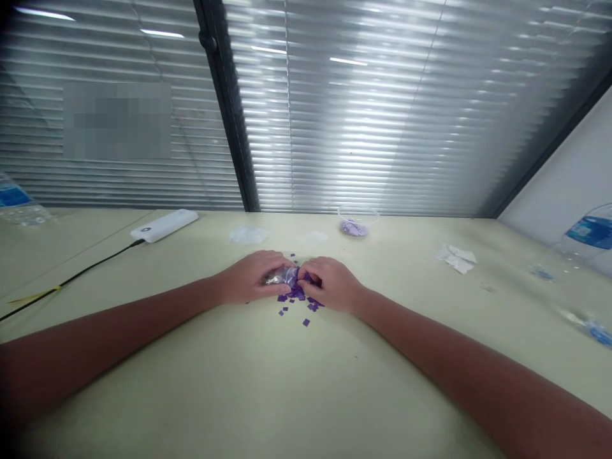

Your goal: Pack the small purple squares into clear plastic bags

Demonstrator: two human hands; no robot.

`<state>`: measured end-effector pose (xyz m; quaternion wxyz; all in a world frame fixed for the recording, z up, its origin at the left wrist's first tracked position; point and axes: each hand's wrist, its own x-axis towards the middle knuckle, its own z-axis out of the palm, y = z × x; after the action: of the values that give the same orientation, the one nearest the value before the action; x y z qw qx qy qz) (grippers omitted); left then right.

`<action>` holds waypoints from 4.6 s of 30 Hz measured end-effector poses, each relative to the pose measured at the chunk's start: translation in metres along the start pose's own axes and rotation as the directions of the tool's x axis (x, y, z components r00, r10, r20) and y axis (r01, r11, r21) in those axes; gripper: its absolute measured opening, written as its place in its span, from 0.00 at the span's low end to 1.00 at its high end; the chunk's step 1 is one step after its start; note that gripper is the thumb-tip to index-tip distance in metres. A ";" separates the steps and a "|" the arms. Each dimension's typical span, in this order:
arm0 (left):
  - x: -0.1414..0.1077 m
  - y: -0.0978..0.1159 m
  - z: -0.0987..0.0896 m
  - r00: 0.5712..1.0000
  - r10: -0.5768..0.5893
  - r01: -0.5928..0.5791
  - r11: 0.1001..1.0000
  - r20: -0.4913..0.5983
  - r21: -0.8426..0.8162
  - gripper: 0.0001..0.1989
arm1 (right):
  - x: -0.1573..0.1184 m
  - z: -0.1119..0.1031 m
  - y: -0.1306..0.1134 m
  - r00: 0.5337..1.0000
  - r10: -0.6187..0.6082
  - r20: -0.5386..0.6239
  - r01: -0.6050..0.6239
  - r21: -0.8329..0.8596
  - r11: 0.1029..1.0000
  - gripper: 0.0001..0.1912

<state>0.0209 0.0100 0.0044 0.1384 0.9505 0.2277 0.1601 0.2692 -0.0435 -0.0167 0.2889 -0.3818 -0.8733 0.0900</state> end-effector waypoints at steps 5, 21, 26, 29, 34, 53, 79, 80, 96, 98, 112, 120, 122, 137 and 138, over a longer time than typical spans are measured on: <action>0.000 0.000 0.000 1.000 0.005 -0.005 1.000 0.005 -0.002 0.24 | 0.000 0.000 -0.001 1.000 0.000 0.003 0.000 0.001 1.000 0.02; 0.000 -0.001 0.000 1.000 0.004 -0.004 1.000 0.005 0.011 0.24 | 0.000 0.000 0.000 1.000 0.001 -0.006 -0.001 0.001 1.000 0.02; 0.000 0.000 -0.001 1.000 0.002 -0.002 1.000 0.002 0.003 0.24 | 0.000 0.000 0.000 1.000 0.000 0.001 0.000 -0.002 1.000 0.02; 0.000 0.000 -0.001 1.000 -0.008 0.008 1.000 0.004 0.000 0.24 | 0.000 -0.001 0.000 1.000 0.001 0.006 -0.001 -0.005 1.000 0.02; 0.001 -0.001 0.000 1.000 -0.004 0.004 1.000 0.003 0.006 0.24 | 0.000 -0.001 -0.001 1.000 0.012 0.012 -0.012 -0.002 1.000 0.03; 0.001 -0.003 0.001 1.000 -0.011 0.011 1.000 0.003 0.021 0.25 | 0.001 -0.002 -0.002 1.000 0.021 0.015 -0.021 0.005 1.000 0.02; 0.001 -0.001 -0.001 1.000 0.007 -0.008 0.999 0.023 0.041 0.23 | -0.001 -0.002 0.001 1.000 0.014 0.012 -0.014 0.012 1.000 0.02; 0.001 -0.001 -0.001 1.000 0.009 -0.010 0.999 0.023 0.044 0.23 | -0.001 -0.002 0.000 1.000 0.013 0.013 -0.013 0.014 1.000 0.02; 0.002 -0.001 0.000 1.000 0.012 -0.012 0.998 0.012 0.055 0.22 | 0.000 -0.002 0.000 1.000 0.020 0.012 -0.020 0.013 1.000 0.03; 0.001 -0.001 0.000 1.000 0.013 -0.014 0.999 0.010 0.050 0.22 | 0.000 -0.003 -0.001 1.000 0.020 0.013 -0.020 0.013 1.000 0.03; 0.001 0.000 -0.001 1.000 -0.007 0.006 0.999 0.019 0.042 0.24 | 0.000 -0.003 -0.003 1.000 0.020 0.017 -0.020 0.018 1.000 0.03; 0.001 0.001 -0.001 1.000 0.002 -0.002 1.000 0.009 0.022 0.24 | 0.000 -0.003 -0.002 1.000 0.021 0.020 -0.021 0.015 1.000 0.03; 0.001 0.000 -0.001 1.000 0.004 -0.004 1.000 0.004 0.018 0.25 | 0.000 -0.003 -0.002 1.000 0.021 0.021 -0.021 0.015 1.000 0.03; 0.000 0.000 -0.001 1.000 -0.005 0.005 1.000 0.013 0.024 0.23 | 0.000 -0.002 -0.002 1.000 0.018 0.019 -0.018 0.011 1.000 0.03; 0.000 -0.001 -0.001 1.000 -0.006 0.005 1.000 0.012 0.025 0.23 | 0.000 -0.002 -0.002 1.000 0.016 0.019 -0.016 0.012 1.000 0.03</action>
<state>0.0205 0.0111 0.0046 0.1284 0.9524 0.2314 0.1511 0.2692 -0.0451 -0.0139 0.2822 -0.3863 -0.8723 0.1013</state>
